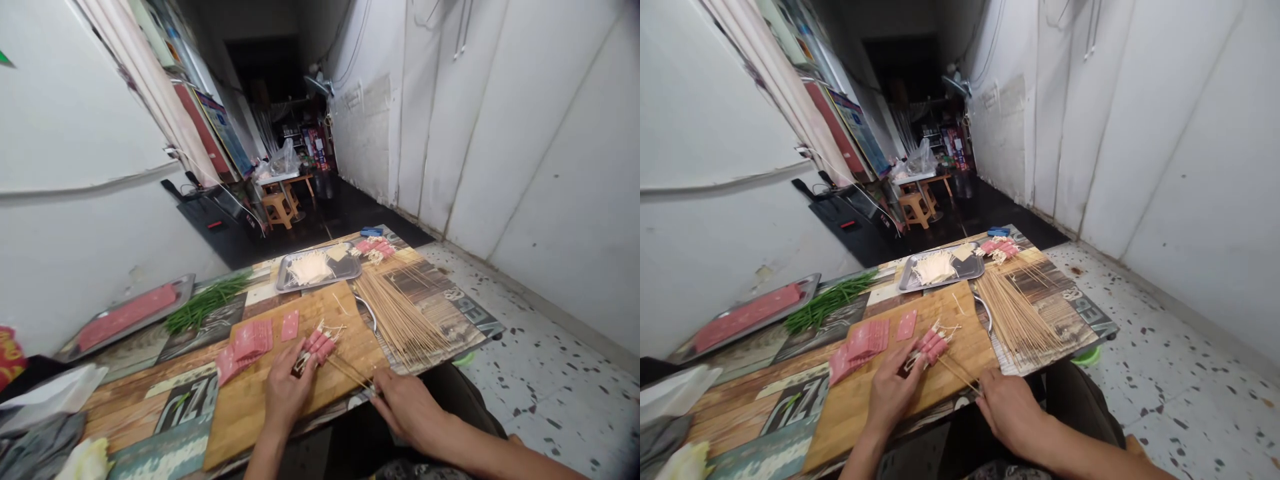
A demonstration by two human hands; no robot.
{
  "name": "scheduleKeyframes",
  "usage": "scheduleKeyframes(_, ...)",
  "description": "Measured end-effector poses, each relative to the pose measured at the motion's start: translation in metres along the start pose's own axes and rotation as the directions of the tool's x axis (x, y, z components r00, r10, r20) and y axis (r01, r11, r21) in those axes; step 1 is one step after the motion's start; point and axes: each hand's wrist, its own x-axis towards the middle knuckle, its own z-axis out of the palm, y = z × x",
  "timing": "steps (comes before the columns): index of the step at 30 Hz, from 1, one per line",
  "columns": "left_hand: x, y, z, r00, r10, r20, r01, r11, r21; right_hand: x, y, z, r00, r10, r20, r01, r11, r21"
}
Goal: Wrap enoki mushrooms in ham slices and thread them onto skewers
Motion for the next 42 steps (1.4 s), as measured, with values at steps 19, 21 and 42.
scheduleKeyframes(19,-0.006,-0.006,0.001,0.976,-0.161,-0.144,0.153,0.986,-0.064,0.043,0.059,-0.05,0.921,-0.102,-0.376,0.154,0.982,0.111)
scheduleKeyframes(21,-0.006,-0.004,0.001,0.979,-0.147,-0.141,0.141,0.989,-0.053,0.067,0.075,-0.063,0.914,-0.062,-0.402,0.068,0.998,0.0)
scheduleKeyframes(42,-0.004,0.015,-0.002,0.998,-0.065,-0.01,0.065,0.998,-0.01,0.2,0.077,-0.096,0.925,-0.005,-0.381,-0.247,0.753,-0.61)
